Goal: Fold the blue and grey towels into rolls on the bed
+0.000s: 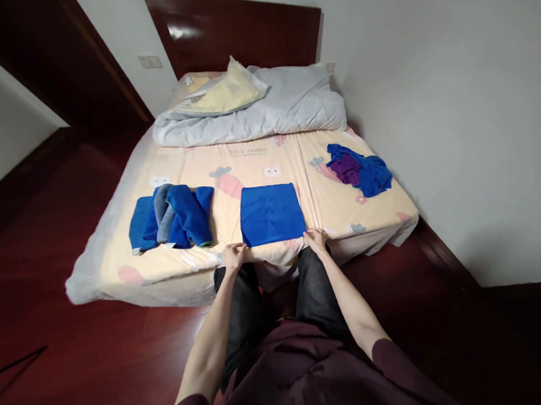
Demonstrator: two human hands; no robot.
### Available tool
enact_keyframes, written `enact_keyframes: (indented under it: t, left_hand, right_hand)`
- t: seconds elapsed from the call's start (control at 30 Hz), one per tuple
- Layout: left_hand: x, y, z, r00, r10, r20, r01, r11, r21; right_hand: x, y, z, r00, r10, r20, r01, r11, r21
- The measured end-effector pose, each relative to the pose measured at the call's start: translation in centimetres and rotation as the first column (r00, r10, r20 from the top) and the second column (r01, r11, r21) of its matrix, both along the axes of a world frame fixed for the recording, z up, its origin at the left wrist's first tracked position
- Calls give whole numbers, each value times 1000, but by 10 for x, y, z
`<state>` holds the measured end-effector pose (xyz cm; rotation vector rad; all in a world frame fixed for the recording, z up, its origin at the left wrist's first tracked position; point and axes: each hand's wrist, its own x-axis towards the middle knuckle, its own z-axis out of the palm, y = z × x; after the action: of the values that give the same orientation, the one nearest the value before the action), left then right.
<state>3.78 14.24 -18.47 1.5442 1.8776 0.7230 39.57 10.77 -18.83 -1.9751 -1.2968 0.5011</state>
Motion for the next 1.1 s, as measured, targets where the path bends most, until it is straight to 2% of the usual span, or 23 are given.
enact_keyframes:
  t: [0.23, 0.37, 0.53, 0.73, 0.93, 1.1]
  left_hand:
    - [-10, 4, 0, 999, -2, 46, 6, 997, -78]
    - [-19, -9, -5, 993, -16, 113, 27, 996, -90]
    - [-23, -23, -12, 978, -18, 206, 36, 996, -81]
    - [-25, -21, -13, 936, -35, 351, 47, 999, -26]
    - [-25, -8, -10, 883, -92, 460, 103, 995, 1]
    - [-25, -2, -16, 867, -119, 484, 121, 992, 28]
  right_hand:
    - [3, -5, 7, 997, -17, 76, 21, 998, -57]
    - [2, -21, 1, 988, -47, 144, 57, 996, -66]
    - [-4, -40, -11, 988, -35, 150, 49, 994, -93]
    - [-7, -42, -16, 1000, 1, -18, -2, 998, -60]
    - [-5, -35, -14, 945, 77, -319, -28, 988, 154]
    - [-1, -32, -12, 916, 154, -371, -93, 980, 176]
